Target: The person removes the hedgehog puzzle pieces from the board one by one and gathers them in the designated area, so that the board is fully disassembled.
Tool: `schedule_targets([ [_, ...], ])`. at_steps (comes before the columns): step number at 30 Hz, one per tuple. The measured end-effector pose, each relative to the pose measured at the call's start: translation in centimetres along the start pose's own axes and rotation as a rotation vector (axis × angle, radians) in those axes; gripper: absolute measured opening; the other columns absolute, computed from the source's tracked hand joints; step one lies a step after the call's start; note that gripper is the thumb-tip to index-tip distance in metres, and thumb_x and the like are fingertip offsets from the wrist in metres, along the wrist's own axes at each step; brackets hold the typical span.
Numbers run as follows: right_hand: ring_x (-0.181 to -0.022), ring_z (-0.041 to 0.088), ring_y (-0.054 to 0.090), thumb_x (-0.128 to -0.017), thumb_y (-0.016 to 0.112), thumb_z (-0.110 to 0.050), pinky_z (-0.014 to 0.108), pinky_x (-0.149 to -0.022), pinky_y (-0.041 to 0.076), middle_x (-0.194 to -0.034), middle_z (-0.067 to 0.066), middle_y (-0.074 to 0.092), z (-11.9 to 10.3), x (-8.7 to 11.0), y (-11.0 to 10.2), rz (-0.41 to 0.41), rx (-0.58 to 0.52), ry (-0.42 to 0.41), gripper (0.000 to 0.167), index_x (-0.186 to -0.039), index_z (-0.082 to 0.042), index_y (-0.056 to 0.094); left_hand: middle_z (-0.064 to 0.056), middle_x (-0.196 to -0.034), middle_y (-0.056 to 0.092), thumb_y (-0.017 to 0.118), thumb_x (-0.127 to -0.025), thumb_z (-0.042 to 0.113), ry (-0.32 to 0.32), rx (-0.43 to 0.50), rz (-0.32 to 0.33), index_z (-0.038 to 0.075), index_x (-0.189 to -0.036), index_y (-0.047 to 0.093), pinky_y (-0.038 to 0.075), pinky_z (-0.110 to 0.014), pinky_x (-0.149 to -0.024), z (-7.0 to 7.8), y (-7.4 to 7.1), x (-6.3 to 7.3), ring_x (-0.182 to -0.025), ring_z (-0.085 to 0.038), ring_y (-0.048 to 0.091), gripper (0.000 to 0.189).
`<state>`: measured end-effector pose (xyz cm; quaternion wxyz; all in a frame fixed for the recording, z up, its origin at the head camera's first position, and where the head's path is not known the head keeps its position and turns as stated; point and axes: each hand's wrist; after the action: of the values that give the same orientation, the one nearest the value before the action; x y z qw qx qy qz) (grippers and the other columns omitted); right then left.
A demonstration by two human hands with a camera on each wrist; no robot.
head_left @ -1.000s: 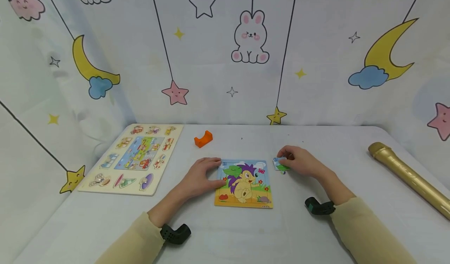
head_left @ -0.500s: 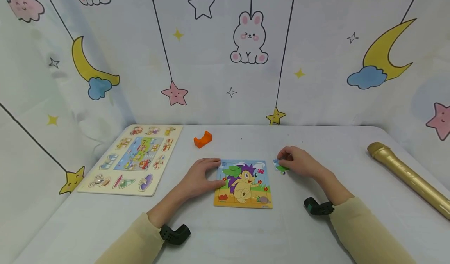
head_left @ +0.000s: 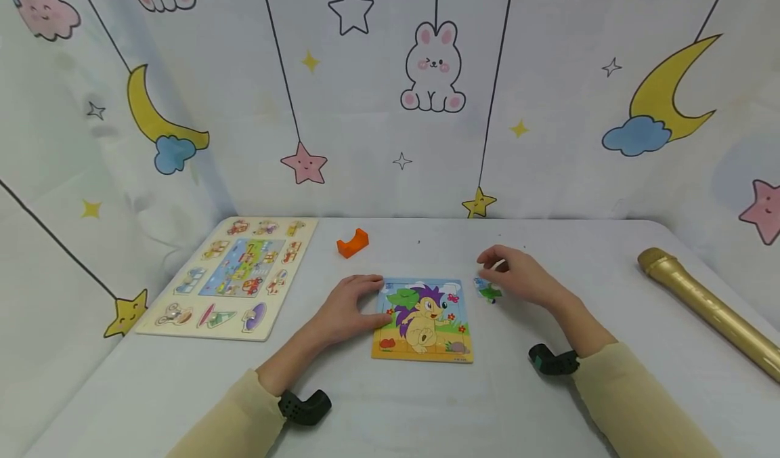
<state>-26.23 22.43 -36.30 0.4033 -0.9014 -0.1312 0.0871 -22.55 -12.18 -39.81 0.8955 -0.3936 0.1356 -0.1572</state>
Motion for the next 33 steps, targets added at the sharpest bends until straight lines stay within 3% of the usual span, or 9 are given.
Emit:
schedule_targets([
  [12,-0.106,0.029,0.060,-0.099,0.067,-0.021,0.041,-0.089,0.053,-0.114,0.011,0.064,-3.5,-1.2,1.5,-0.042,-0.077,-0.074,0.037,-0.127,0.001,0.059,-0.002,-0.148,0.052,0.080,-0.085,0.038,-0.004,-0.004,-0.003,0.005,-0.141,0.059,0.030,-0.049,-0.116,-0.1,0.1,0.0,-0.142,-0.029,0.036,0.068],
  [20,-0.106,0.028,0.059,-0.097,0.069,-0.022,0.041,-0.090,0.054,-0.116,0.010,0.063,-5.6,-2.0,3.4,-0.088,-0.116,-0.068,0.041,-0.131,-0.002,0.059,-0.003,-0.148,0.053,0.081,-0.085,0.037,0.011,-0.003,0.006,0.004,-0.141,0.059,0.030,-0.049,-0.116,0.0,0.0,0.0,-0.141,-0.029,0.037,0.068],
  [27,-0.103,0.024,0.061,-0.095,0.072,-0.023,0.039,-0.089,0.055,-0.119,0.009,0.062,-6.0,-2.3,4.8,-0.183,-0.098,-0.041,0.044,-0.132,-0.003,0.058,-0.002,-0.148,0.052,0.081,-0.084,0.038,0.009,-0.002,0.006,0.006,-0.141,0.059,0.029,-0.049,-0.116,-0.1,0.1,-0.1,-0.141,-0.029,0.037,0.069],
  [33,-0.099,0.021,0.059,-0.093,0.075,-0.020,0.038,-0.092,0.054,-0.115,0.006,0.063,-5.8,-2.3,5.6,-0.205,-0.055,-0.040,0.043,-0.129,-0.003,0.059,-0.003,-0.148,0.053,0.081,-0.084,0.037,0.006,0.001,0.006,0.005,-0.141,0.060,0.029,-0.050,-0.116,0.0,0.0,0.0,-0.142,-0.031,0.037,0.068],
])
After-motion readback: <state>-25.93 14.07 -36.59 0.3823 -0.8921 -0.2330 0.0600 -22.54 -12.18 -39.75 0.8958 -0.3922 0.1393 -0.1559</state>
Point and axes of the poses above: each hand's wrist, its own x-axis away from the middle knuckle, its own y-axis out of the palm, z = x × y
